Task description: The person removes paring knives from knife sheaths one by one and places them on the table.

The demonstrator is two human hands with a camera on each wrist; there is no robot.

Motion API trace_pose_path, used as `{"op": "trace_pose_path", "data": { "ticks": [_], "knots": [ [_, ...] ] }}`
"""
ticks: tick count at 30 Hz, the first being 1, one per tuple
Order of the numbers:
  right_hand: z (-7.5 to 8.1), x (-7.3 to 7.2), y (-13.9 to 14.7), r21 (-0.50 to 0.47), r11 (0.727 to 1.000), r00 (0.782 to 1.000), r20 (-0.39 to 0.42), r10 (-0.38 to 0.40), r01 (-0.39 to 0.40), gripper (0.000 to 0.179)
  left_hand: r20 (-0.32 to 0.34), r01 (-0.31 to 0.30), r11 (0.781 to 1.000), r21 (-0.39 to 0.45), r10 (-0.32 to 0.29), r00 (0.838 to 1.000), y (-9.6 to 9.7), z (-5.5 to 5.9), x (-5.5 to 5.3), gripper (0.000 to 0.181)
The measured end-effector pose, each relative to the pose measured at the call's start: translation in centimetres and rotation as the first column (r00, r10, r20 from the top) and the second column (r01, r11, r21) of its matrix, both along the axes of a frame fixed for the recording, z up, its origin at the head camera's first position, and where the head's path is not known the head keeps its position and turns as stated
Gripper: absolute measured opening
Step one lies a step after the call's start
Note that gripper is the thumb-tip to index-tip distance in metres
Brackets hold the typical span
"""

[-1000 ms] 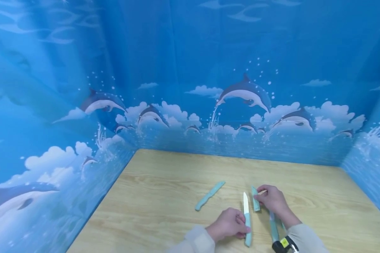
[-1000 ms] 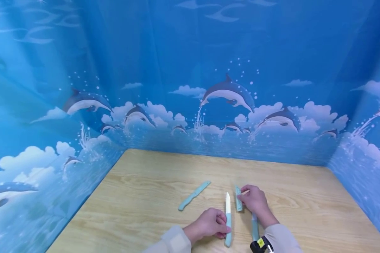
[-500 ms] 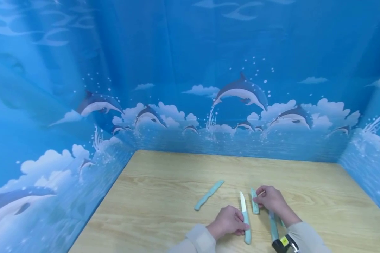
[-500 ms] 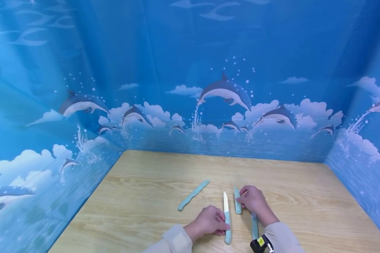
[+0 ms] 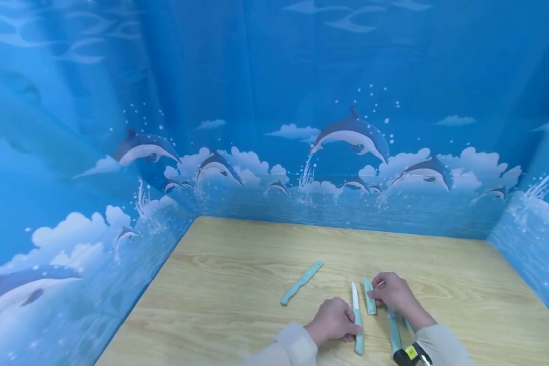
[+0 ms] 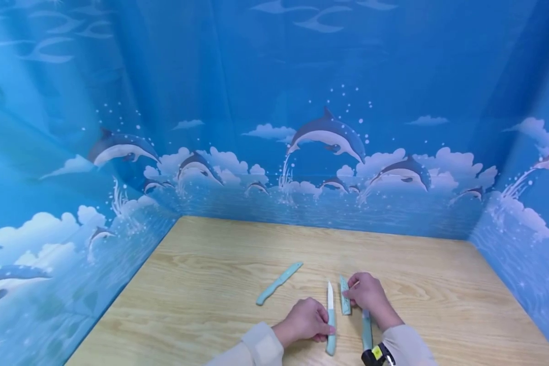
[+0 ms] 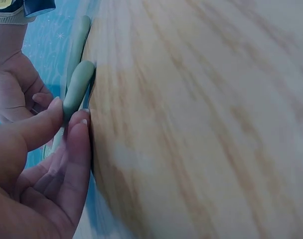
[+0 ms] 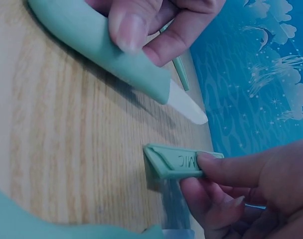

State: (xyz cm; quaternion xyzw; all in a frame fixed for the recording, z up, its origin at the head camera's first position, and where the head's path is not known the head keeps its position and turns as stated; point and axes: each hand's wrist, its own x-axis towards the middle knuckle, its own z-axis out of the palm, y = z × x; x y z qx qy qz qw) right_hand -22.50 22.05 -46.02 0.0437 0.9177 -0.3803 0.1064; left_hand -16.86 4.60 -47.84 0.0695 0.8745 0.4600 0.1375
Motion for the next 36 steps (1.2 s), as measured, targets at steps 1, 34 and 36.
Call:
{"op": "trace_pose_path", "data": {
  "ticks": [1, 34, 36],
  "knots": [
    [0.0, 0.0, 0.0, 0.003, 1.0, 1.0, 0.002, 0.002, -0.002, 0.02, 0.001, 0.002, 1.0, -0.007, -0.002, 1.0, 0.0, 0.0, 0.0, 0.022],
    [-1.1, 1.2, -0.7, 0.209, 0.976, 0.995, -0.074, 0.074, -0.058, 0.021, -0.048, -0.013, 0.997, -0.07, 0.01, 0.999, -0.1, -0.3, 0.3, 0.026],
    [-1.0, 1.2, -0.7, 0.243, 0.968, 0.993, -0.082, 0.086, -0.064, 0.023, -0.037, -0.016, 0.998, -0.061, 0.014, 0.999, -0.2, -0.3, 0.3, 0.027]
  ]
}}
